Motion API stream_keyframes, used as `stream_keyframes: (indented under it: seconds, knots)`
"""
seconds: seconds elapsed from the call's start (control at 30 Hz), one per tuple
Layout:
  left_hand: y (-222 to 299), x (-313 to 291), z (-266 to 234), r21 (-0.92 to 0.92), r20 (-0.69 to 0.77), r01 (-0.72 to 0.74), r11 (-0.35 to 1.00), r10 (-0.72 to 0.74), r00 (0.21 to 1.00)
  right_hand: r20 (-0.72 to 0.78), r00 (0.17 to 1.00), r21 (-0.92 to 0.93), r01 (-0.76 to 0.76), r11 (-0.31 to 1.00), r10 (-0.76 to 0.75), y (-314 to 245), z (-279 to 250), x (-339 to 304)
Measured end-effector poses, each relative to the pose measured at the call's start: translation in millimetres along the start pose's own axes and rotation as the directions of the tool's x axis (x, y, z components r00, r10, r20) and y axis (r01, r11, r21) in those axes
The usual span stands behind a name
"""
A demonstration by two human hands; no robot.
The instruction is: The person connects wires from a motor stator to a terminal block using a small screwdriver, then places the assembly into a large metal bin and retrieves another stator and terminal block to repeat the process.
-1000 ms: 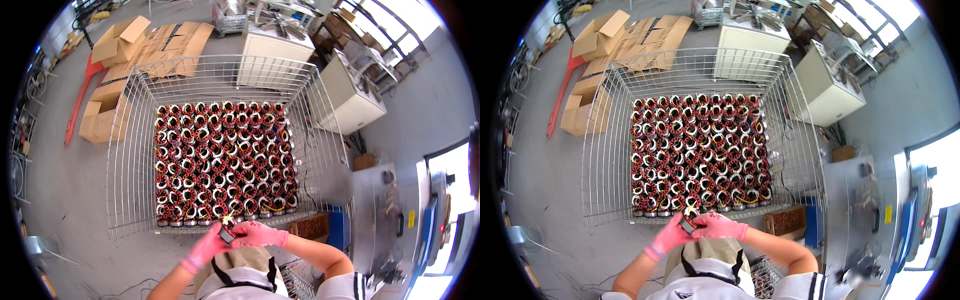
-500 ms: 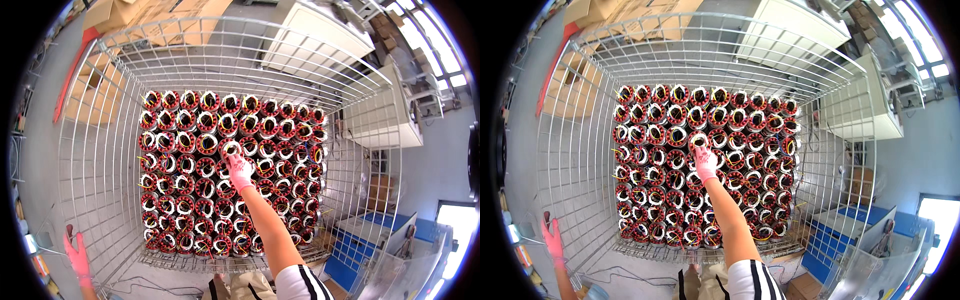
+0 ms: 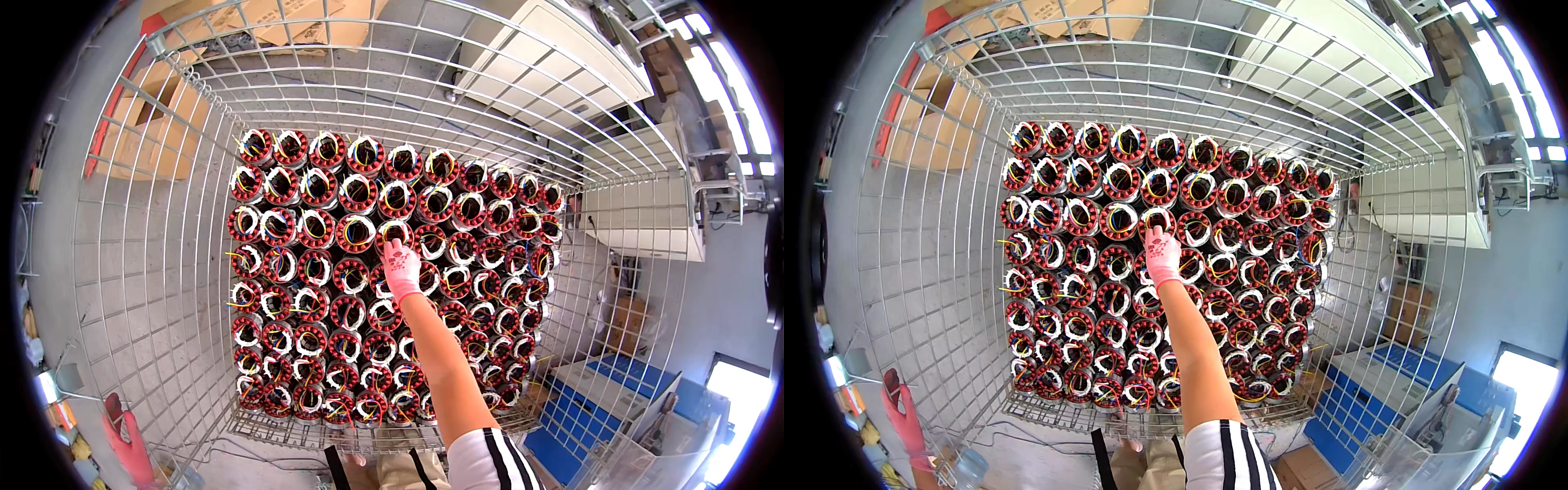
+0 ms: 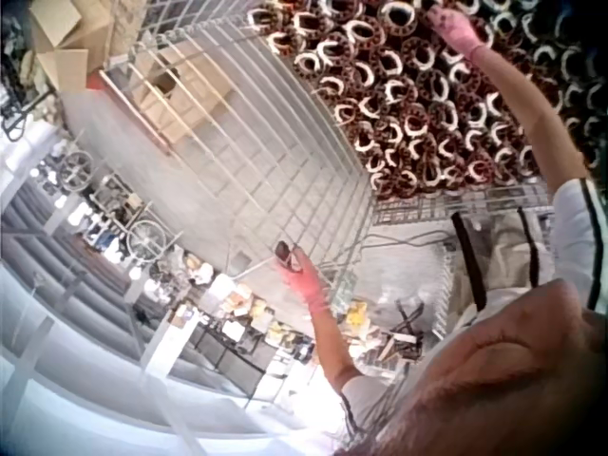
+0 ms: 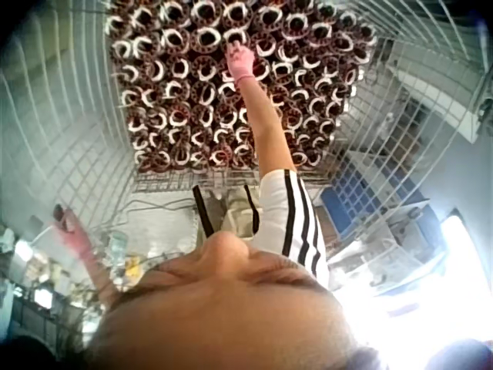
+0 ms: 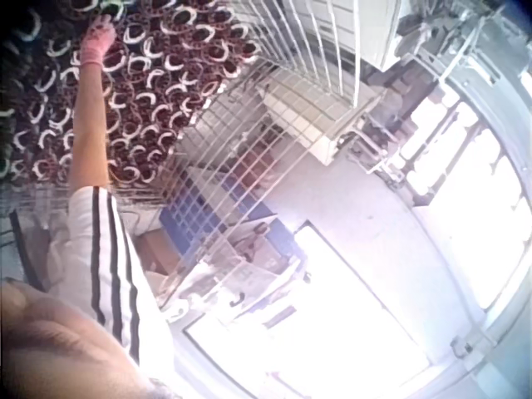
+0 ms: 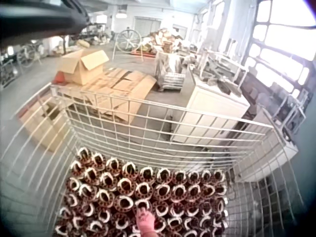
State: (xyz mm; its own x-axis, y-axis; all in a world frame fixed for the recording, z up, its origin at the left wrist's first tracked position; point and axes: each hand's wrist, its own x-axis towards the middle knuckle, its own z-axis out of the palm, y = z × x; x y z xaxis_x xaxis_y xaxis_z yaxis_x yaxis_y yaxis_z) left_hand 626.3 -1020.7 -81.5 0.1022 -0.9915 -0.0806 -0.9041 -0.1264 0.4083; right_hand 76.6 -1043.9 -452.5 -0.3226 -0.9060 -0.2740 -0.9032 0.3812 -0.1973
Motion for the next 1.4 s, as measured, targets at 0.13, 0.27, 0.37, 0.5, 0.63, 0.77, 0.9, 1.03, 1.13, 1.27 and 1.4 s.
stream_keyframes:
  seconds: [0.13, 0.27, 0.37, 0.5, 0.63, 0.77, 0.9, 1.03, 1.13, 1.27, 1.4]
  knots:
    - [-7, -1, -1, 0.003, -0.019, -0.035, 0.999, 0.035, 0.999, -0.070, 0.997, -0.018, 0.010, 1.000, -0.012, -3, -8, 0]
    - [-6, -2, 0, -0.037, 0.009, 0.030, 0.999, -0.029, 1.000, -0.096, 0.995, 0.168, 0.010, 0.986, 0.006, -8, -30, -21]
    - [20, -3, -1, 0.053, 0.064, 0.096, 0.994, -0.099, 0.993, -0.269, 0.961, 0.293, 0.151, 0.944, -0.071, 9, -51, -86]
    - [-2, 5, 4, 0.010, 0.050, -0.032, 0.999, 0.031, 0.998, -0.202, 0.979, 0.387, 0.091, 0.918, -0.012, 21, -66, -233]
    - [-21, 41, 17, -0.122, 0.035, -0.143, 0.982, 0.149, 0.988, 0.031, 0.959, 0.434, -0.267, 0.860, 0.282, 66, -53, -431]
    - [-4, 49, 29, 0.259, -0.152, -0.491, 0.832, 0.537, 0.830, 0.263, 0.510, 0.642, -0.726, 0.246, 0.819, 67, -29, -670]
    - [55, -74, 21, 0.623, -0.067, -0.624, 0.471, 0.828, 0.557, 0.182, -0.254, 0.729, -0.614, -0.303, 0.950, 27, 40, -908]
    - [95, -235, 103, 0.369, 0.149, -0.921, -0.123, 0.986, -0.072, 0.256, -0.755, 0.897, -0.048, -0.440, 0.604, -52, 99, -1092]
    - [139, -399, 156, -0.509, 0.517, -0.850, 0.133, 0.837, -0.178, 0.420, -0.814, 0.853, 0.205, -0.480, 0.400, -95, 100, -1153]
    - [183, -663, 180, -0.713, 0.448, -0.674, -0.194, 0.612, -0.651, 0.652, -0.637, 0.749, 0.460, -0.477, 0.411, -168, 248, -1208]
    - [179, -867, 220, -0.780, 0.292, -0.495, -0.384, 0.477, -0.829, 0.799, -0.479, 0.601, 0.610, -0.516, 0.365, -160, 302, -1225]
